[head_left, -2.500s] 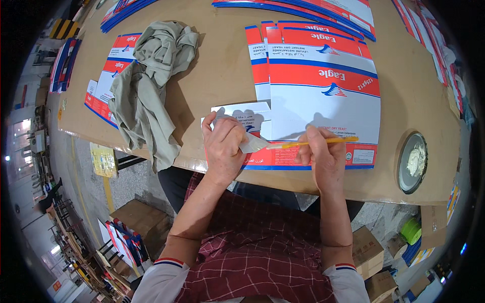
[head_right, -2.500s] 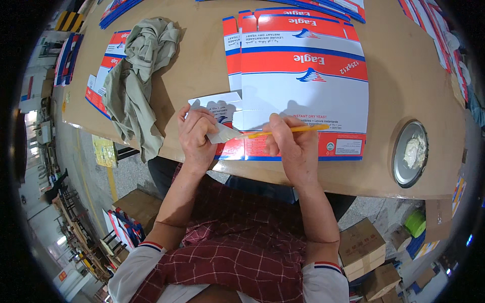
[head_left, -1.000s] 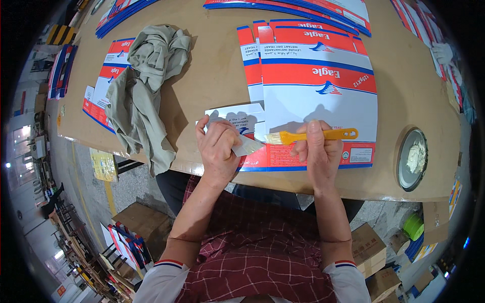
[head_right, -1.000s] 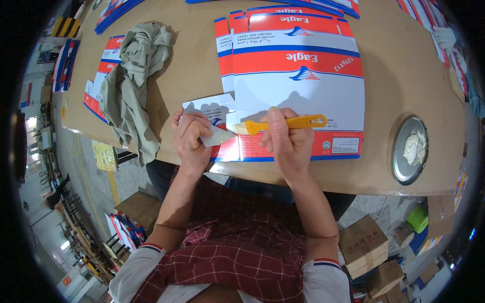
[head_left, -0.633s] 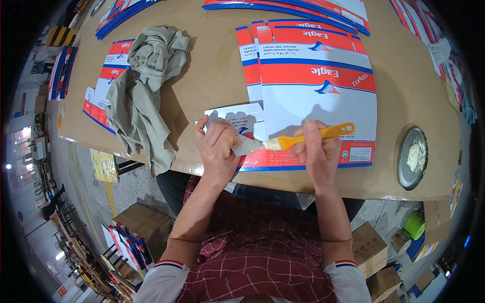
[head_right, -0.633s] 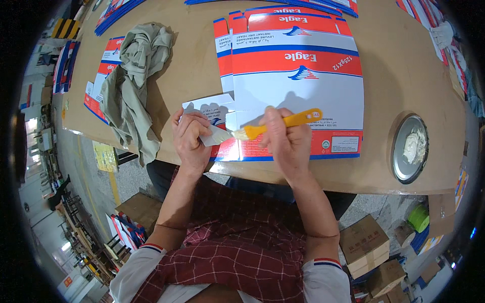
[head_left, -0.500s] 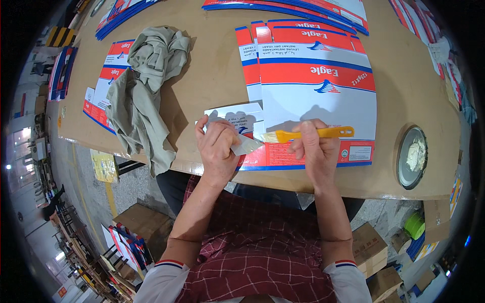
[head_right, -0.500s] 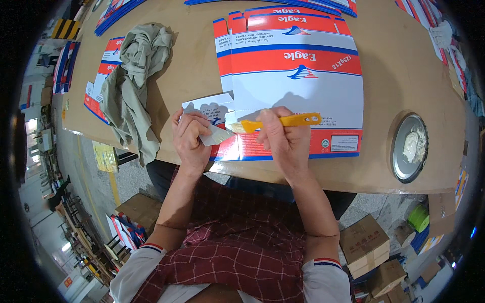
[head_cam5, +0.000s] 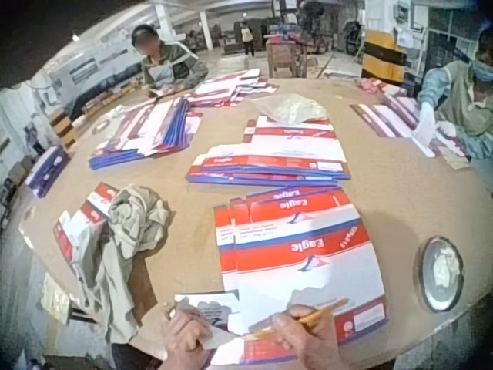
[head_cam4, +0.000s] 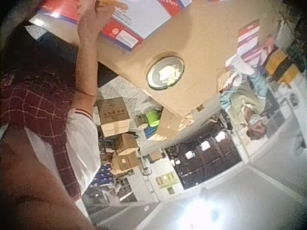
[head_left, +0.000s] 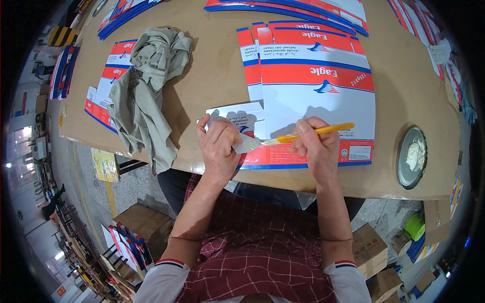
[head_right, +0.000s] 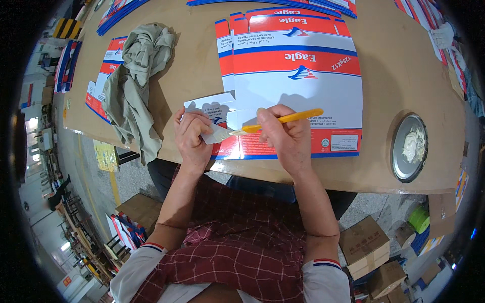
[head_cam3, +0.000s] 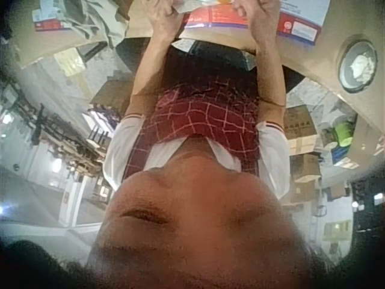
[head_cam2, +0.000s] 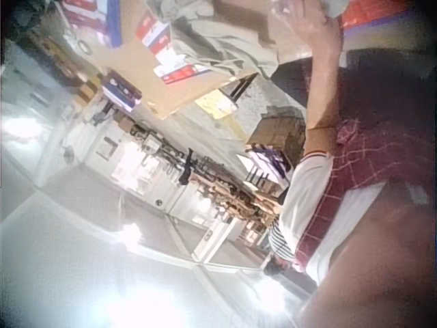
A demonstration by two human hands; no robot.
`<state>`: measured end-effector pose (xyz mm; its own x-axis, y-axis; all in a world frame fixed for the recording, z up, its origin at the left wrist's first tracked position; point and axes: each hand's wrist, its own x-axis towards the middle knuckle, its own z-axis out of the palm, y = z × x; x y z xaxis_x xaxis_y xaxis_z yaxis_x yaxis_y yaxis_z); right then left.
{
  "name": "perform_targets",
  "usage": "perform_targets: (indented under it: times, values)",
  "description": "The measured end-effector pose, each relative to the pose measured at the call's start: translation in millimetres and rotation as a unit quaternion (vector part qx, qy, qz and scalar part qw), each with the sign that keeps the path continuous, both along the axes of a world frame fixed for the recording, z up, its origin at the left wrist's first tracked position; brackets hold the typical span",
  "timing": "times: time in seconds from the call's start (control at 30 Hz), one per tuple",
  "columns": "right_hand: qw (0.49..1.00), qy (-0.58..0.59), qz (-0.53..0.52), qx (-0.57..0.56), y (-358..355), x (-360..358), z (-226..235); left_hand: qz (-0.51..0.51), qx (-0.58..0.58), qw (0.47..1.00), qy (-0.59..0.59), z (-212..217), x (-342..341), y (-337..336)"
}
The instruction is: The recorder is applying glue to cardboard packaging flaps using a brush and folding them.
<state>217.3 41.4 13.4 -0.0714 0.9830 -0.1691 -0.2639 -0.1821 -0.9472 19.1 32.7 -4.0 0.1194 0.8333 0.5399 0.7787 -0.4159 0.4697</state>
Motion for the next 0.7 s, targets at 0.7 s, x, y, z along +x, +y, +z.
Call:
perform_targets:
  times: [0.7]
  values:
    - [0.991,-0.094,0.05,0.084,-1,-21,7,0.003,-0.001,1.0,-0.001,1,-2,-2]
